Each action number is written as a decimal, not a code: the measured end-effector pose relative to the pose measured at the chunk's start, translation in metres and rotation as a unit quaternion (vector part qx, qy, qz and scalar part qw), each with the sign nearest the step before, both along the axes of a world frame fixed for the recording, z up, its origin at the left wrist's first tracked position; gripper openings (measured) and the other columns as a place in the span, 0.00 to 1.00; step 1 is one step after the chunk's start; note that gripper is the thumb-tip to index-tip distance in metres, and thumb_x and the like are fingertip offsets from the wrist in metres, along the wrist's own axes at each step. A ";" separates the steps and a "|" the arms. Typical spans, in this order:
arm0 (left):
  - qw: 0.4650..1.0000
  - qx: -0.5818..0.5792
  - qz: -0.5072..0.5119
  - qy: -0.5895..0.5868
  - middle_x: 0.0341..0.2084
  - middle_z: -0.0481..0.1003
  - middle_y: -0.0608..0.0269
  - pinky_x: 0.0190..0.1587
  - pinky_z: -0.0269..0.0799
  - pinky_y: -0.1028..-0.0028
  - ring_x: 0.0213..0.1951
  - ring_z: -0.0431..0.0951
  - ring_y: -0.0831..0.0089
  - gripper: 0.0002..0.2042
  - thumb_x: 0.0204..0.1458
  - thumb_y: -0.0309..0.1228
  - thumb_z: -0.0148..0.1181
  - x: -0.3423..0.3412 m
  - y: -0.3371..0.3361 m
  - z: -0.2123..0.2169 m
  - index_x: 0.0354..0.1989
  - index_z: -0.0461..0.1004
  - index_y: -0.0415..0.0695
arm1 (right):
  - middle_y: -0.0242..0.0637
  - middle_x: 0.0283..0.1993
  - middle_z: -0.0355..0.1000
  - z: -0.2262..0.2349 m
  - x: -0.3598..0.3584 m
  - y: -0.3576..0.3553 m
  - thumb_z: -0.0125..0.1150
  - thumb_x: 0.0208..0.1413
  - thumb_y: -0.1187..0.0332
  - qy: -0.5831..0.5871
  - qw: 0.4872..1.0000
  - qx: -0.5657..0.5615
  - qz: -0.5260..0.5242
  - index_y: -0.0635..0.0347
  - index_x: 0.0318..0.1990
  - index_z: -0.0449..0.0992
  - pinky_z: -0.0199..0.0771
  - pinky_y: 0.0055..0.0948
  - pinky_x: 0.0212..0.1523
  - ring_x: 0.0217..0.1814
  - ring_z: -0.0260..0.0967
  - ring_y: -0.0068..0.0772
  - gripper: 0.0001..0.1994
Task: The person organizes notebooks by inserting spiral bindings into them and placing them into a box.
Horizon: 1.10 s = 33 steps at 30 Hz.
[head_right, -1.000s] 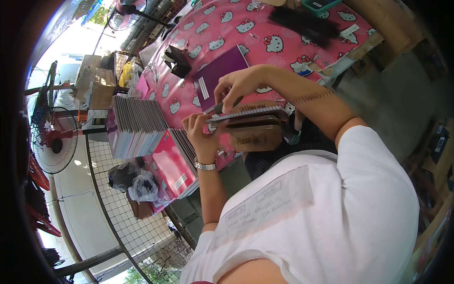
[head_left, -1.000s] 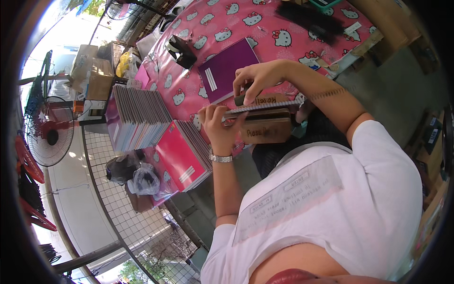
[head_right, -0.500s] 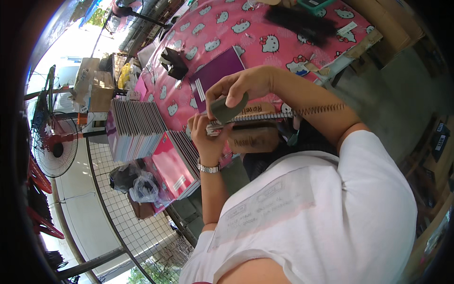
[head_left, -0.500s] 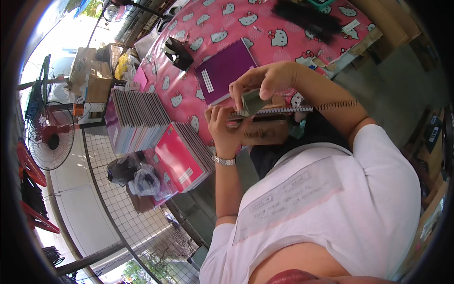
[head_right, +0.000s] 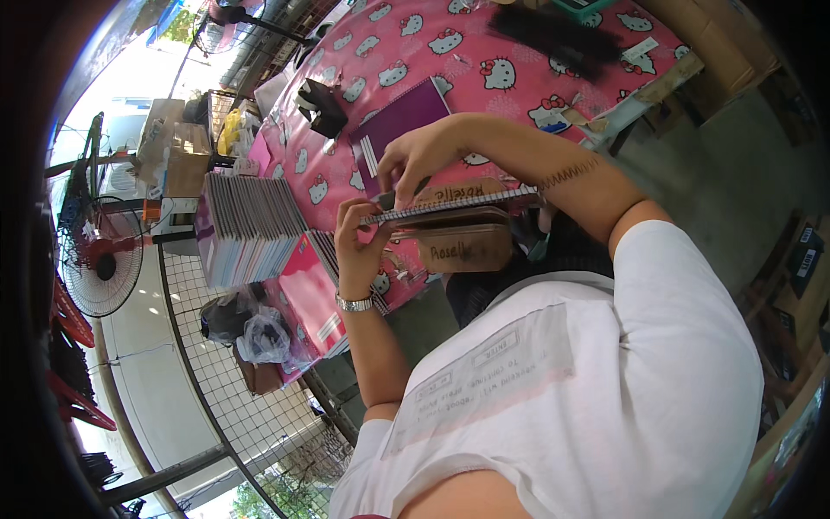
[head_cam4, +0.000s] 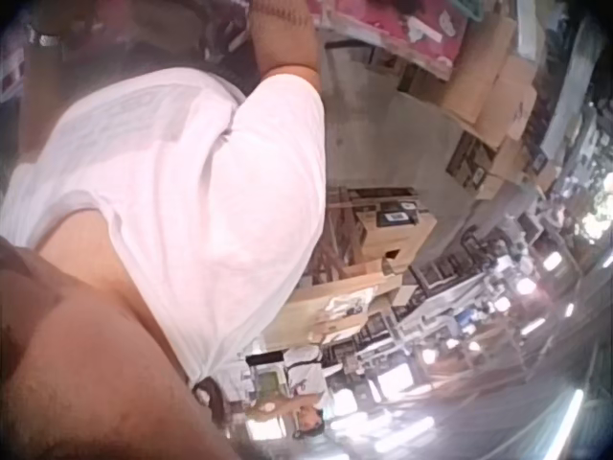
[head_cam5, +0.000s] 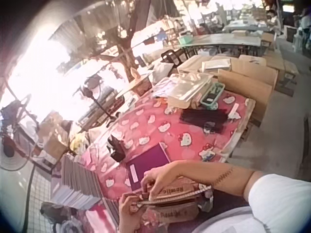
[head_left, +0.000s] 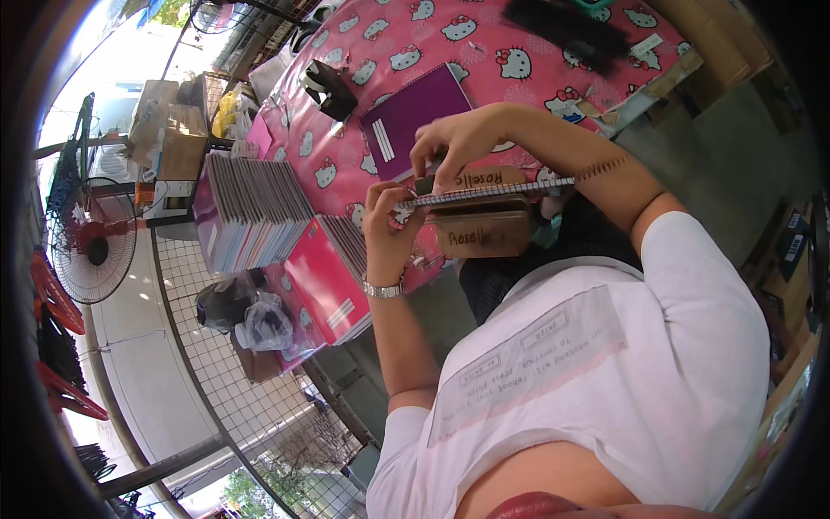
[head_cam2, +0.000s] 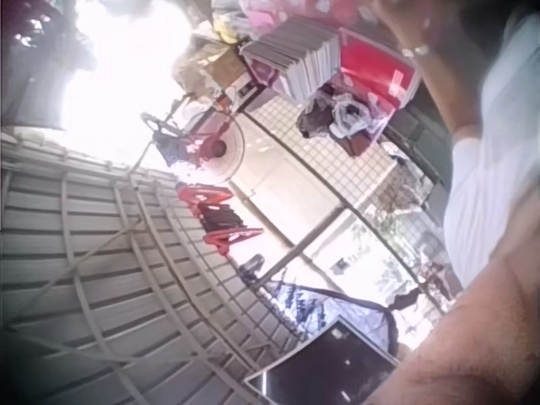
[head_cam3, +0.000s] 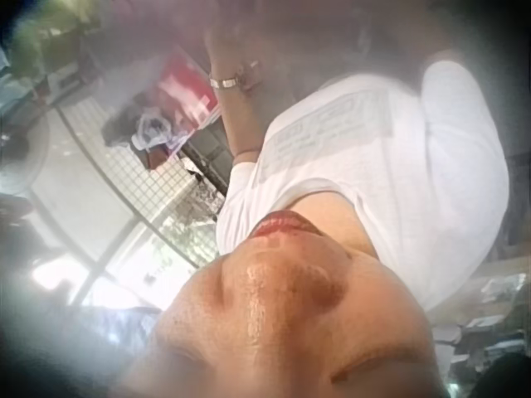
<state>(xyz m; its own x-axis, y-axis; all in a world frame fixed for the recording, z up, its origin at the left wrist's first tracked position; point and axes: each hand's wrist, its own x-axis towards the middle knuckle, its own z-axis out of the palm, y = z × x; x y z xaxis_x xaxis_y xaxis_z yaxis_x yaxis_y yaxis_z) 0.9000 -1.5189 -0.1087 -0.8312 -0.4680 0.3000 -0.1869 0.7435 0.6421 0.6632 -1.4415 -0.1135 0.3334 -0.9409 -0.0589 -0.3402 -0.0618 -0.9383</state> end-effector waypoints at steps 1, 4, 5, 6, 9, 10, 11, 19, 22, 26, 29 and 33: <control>0.999 0.034 0.001 0.007 0.37 0.73 0.60 0.41 0.71 0.71 0.38 0.75 0.67 0.14 0.38 0.17 0.69 0.001 -0.002 -0.002 0.35 0.75 0.39 | 0.36 0.45 0.74 0.000 0.000 0.000 0.73 0.41 0.56 -0.134 0.989 0.021 0.050 0.67 0.48 0.75 0.67 0.25 0.52 0.49 0.70 0.25 0.29; 0.995 0.094 -0.006 0.029 0.35 0.74 0.61 0.40 0.72 0.73 0.35 0.75 0.70 0.14 0.39 0.16 0.68 0.005 -0.009 -0.012 0.36 0.74 0.38 | 0.36 0.46 0.74 0.000 0.004 0.004 0.74 0.41 0.56 -0.383 0.909 0.055 0.155 0.67 0.49 0.75 0.67 0.25 0.52 0.50 0.70 0.25 0.30; 0.995 0.088 -0.015 0.038 0.34 0.74 0.61 0.39 0.72 0.73 0.35 0.75 0.72 0.13 0.40 0.16 0.67 0.003 -0.012 -0.015 0.36 0.74 0.37 | 0.36 0.46 0.73 -0.001 0.004 0.004 0.74 0.41 0.56 -0.265 0.957 0.036 0.108 0.66 0.49 0.75 0.67 0.26 0.52 0.51 0.69 0.26 0.29; 0.995 0.081 -0.023 0.047 0.34 0.75 0.62 0.38 0.72 0.74 0.35 0.75 0.73 0.13 0.41 0.15 0.67 0.003 -0.014 -0.017 0.36 0.74 0.37 | 0.36 0.46 0.73 -0.003 0.002 0.002 0.74 0.41 0.55 -0.142 0.988 0.017 0.060 0.65 0.49 0.76 0.67 0.27 0.52 0.51 0.69 0.27 0.29; 0.984 0.169 0.000 0.057 0.34 0.75 0.64 0.38 0.73 0.77 0.34 0.75 0.77 0.12 0.43 0.14 0.65 0.005 -0.013 -0.017 0.37 0.74 0.36 | 0.35 0.46 0.71 -0.002 0.001 0.001 0.73 0.41 0.53 -0.264 0.959 0.029 0.100 0.59 0.47 0.78 0.67 0.29 0.52 0.52 0.68 0.30 0.27; 0.981 0.189 0.003 0.050 0.34 0.76 0.64 0.38 0.73 0.78 0.35 0.75 0.77 0.12 0.44 0.14 0.65 0.005 -0.014 -0.016 0.38 0.74 0.36 | 0.35 0.46 0.71 -0.005 0.003 0.004 0.73 0.42 0.53 -0.386 0.910 0.047 0.141 0.57 0.47 0.79 0.67 0.31 0.52 0.52 0.68 0.31 0.26; 0.977 0.208 0.006 0.044 0.35 0.76 0.64 0.39 0.73 0.78 0.35 0.76 0.78 0.12 0.45 0.13 0.65 0.003 -0.016 -0.014 0.38 0.74 0.36 | 0.36 0.46 0.70 -0.011 0.000 0.004 0.72 0.42 0.52 -0.263 0.958 0.047 0.104 0.55 0.47 0.79 0.67 0.32 0.52 0.54 0.67 0.33 0.25; 0.956 0.281 0.038 0.080 0.33 0.78 0.63 0.35 0.74 0.78 0.35 0.78 0.78 0.10 0.50 0.16 0.63 -0.007 -0.024 -0.015 0.41 0.74 0.35 | 0.37 0.67 0.62 -0.148 -0.105 0.052 0.66 0.48 0.47 0.421 0.831 -0.048 -0.361 0.45 0.62 0.69 0.53 0.56 0.66 0.73 0.47 0.56 0.33; 0.963 0.258 0.040 0.062 0.33 0.78 0.62 0.33 0.75 0.78 0.33 0.79 0.77 0.10 0.53 0.17 0.61 0.013 -0.038 -0.028 0.43 0.73 0.35 | 0.44 0.73 0.53 -0.163 -0.058 0.096 0.60 0.52 0.47 0.453 0.817 -0.123 -0.335 0.49 0.67 0.62 0.43 0.59 0.72 0.77 0.37 0.60 0.36; 0.969 0.237 0.005 0.074 0.33 0.78 0.61 0.31 0.75 0.79 0.30 0.80 0.76 0.09 0.55 0.19 0.60 0.004 -0.048 -0.028 0.45 0.72 0.36 | 0.48 0.68 0.59 -0.178 -0.027 0.158 0.57 0.55 0.54 0.538 0.778 -0.116 -0.303 0.56 0.64 0.65 0.46 0.54 0.71 0.74 0.47 0.54 0.30; 0.958 0.258 0.009 0.125 0.33 0.77 0.61 0.29 0.74 0.80 0.28 0.80 0.78 0.09 0.56 0.21 0.59 -0.013 -0.031 -0.019 0.45 0.72 0.36 | 0.43 0.56 0.69 -0.174 -0.042 0.169 0.60 0.53 0.61 0.510 0.780 -0.109 -0.347 0.59 0.60 0.69 0.57 0.49 0.64 0.61 0.64 0.48 0.27; 0.971 0.234 -0.001 0.043 0.33 0.76 0.62 0.29 0.74 0.80 0.28 0.79 0.79 0.11 0.56 0.22 0.61 -0.009 -0.048 -0.025 0.46 0.71 0.36 | 0.39 0.46 0.71 -0.130 -0.069 0.182 0.61 0.57 0.67 0.231 0.747 -0.226 -0.581 0.60 0.56 0.73 0.70 0.36 0.50 0.46 0.71 0.40 0.19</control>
